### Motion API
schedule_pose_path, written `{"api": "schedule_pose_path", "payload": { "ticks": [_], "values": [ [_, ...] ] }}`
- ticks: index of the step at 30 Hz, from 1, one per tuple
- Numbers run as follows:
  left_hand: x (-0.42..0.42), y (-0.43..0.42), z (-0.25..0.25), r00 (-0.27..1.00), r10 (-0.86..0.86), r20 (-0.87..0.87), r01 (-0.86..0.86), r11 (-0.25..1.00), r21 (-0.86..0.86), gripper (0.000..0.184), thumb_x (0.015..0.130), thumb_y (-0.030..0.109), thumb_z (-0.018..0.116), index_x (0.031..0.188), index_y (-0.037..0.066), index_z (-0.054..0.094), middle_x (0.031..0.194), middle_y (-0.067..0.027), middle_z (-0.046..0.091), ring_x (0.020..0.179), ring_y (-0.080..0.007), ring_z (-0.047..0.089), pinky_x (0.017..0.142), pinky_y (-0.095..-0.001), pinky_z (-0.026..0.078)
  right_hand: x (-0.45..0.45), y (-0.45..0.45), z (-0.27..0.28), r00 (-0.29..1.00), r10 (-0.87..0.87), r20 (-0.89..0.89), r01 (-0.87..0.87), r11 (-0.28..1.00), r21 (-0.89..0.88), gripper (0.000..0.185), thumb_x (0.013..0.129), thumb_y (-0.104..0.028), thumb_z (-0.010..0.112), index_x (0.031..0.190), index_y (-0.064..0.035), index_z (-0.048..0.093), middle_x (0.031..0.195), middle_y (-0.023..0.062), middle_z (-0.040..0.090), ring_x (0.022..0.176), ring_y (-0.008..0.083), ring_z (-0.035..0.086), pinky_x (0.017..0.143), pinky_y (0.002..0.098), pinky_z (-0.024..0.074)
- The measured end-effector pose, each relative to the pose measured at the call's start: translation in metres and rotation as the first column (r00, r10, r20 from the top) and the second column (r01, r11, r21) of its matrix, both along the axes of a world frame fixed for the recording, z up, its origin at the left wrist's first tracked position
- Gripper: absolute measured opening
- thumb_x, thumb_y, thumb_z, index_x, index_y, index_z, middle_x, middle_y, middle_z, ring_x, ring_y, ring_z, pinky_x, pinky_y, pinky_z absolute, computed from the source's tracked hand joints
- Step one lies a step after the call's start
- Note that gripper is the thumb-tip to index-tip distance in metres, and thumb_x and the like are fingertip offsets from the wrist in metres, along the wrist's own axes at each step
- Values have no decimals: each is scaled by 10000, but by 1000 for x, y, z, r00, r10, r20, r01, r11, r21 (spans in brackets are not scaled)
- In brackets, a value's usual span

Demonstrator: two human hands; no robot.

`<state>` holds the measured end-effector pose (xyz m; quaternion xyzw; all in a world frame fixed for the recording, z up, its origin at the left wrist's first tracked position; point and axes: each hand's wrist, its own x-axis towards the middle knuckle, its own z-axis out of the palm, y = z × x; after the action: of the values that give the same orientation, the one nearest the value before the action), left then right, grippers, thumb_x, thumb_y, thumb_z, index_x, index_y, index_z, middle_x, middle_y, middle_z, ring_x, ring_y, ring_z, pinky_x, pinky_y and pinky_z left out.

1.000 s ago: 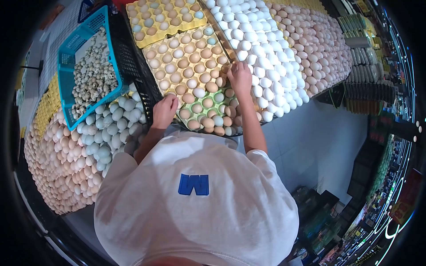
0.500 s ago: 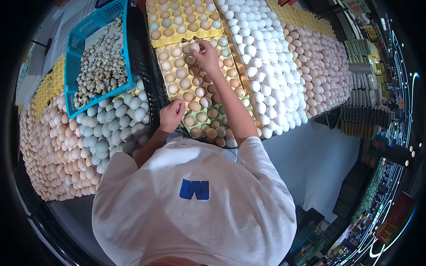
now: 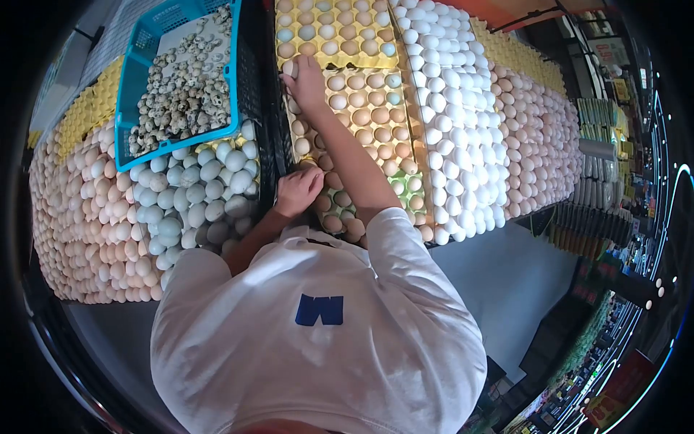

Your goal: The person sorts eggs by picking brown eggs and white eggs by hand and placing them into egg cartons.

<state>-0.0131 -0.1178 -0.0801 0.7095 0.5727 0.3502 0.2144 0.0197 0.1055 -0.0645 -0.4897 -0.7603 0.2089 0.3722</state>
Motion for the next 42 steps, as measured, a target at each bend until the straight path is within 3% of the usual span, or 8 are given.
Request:
{"api": "schedule_pose_path", "payload": {
  "ticks": [10,14,21,27,30,32,33,42],
  "values": [
    [-1,4,2,1000,-21,6,21,1000,6,92,866,191,610,918,115,623,751,-98,660,648,-296,644,570,-405,512,55,-16,6,995,58,76,-69,987,146,223,768,-133,688,967,-41,652,911,134,621,923,338,560,819,418,456],
    [-3,4,-2,1000,-17,-17,17,1000,16,80,868,176,610,903,106,623,750,-93,658,642,-295,643,571,-398,513,98,-48,14,991,15,-131,-34,989,-145,196,841,-112,631,1007,-10,656,918,147,650,794,273,632,714,359,509],
    [-1,5,8,997,-25,74,22,999,47,67,854,169,626,868,103,617,640,-77,585,554,-258,589,515,-369,468,231,-161,51,986,-167,7,151,875,-460,183,849,-113,637,1014,-43,677,819,46,672,705,102,587,631,262,482],
    [4,3,25,980,-44,195,49,999,-17,99,840,148,644,894,68,620,603,-78,523,510,-226,539,485,-342,435,228,-268,67,993,21,117,38,876,-480,261,773,-168,723,983,-26,661,890,112,633,815,270,618,698,361,505],
    [10,-5,47,950,-300,90,311,934,-175,137,807,142,661,912,61,628,715,-72,563,655,-233,581,600,-341,468,208,-285,63,955,170,242,-84,940,-330,308,722,-157,736,1003,-65,648,940,84,620,883,275,575,794,378,470],
    [15,-7,48,807,-590,0,589,806,-57,150,773,138,669,899,65,635,850,-60,582,843,-245,580,747,-350,465,202,-291,53,939,187,290,-97,950,-298,353,710,-156,738,1036,-72,635,974,77,615,918,271,565,820,379,458],
    [18,-8,51,749,-662,33,654,730,-199,222,742,151,682,938,66,620,946,-72,578,961,-266,553,834,-378,444,201,-292,50,913,211,349,-120,957,-265,398,697,-155,740,1069,-79,622,1008,70,610,953,266,554,847,379,446],
    [54,-12,38,654,-755,-51,736,650,-189,409,687,199,744,1024,85,543,995,-75,531,980,-278,545,822,-404,450,227,-297,47,928,142,344,-31,951,-307,415,661,-145,730,1044,-69,591,990,93,575,952,290,542,848,388,437]
  ]
}}
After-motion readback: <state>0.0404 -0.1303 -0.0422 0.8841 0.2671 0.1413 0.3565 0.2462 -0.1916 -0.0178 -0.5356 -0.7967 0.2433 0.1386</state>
